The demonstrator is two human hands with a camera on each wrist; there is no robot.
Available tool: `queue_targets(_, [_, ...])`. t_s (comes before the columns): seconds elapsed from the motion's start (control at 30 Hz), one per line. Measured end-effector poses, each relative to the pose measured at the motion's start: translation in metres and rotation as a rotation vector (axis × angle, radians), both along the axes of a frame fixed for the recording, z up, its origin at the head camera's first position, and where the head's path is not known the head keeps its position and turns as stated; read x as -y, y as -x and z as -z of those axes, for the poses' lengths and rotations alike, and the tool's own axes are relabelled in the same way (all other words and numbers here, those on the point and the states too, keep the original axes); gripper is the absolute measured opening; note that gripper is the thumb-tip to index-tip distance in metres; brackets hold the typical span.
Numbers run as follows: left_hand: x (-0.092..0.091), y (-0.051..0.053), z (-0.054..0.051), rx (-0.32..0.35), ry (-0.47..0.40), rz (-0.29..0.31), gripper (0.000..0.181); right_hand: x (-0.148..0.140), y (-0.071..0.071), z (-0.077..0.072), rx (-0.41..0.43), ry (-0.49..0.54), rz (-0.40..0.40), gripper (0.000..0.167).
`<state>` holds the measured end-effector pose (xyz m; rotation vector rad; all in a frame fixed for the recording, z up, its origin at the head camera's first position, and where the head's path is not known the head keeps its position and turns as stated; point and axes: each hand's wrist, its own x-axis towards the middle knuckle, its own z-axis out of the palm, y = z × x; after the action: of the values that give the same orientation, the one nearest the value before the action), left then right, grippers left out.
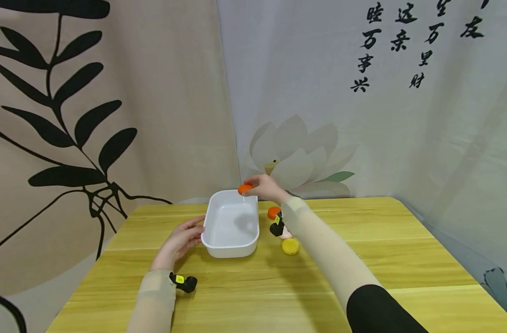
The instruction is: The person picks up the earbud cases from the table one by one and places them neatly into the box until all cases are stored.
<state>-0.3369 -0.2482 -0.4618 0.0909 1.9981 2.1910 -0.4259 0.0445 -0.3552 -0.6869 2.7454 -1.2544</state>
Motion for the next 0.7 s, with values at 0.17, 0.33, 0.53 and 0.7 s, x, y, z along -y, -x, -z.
queue_targets(0.17, [0.000, -0.001, -0.002, 0.006, -0.002, 0.001, 0.059, 0.005, 0.000, 0.002, 0.029, 0.006, -0.006, 0.050])
queue_targets(0.33, [0.000, -0.002, -0.002, -0.001, 0.017, -0.002, 0.057, 0.011, 0.001, 0.002, 0.048, 0.019, -0.007, 0.051])
queue_targets(0.53, [0.000, -0.002, -0.004, -0.001, 0.021, -0.012, 0.056, 0.016, 0.006, 0.005, 0.060, 0.033, 0.021, 0.049])
queue_targets(0.7, [-0.001, -0.003, -0.003, -0.002, 0.008, -0.004, 0.057, 0.019, 0.009, 0.007, 0.059, 0.037, 0.031, 0.047])
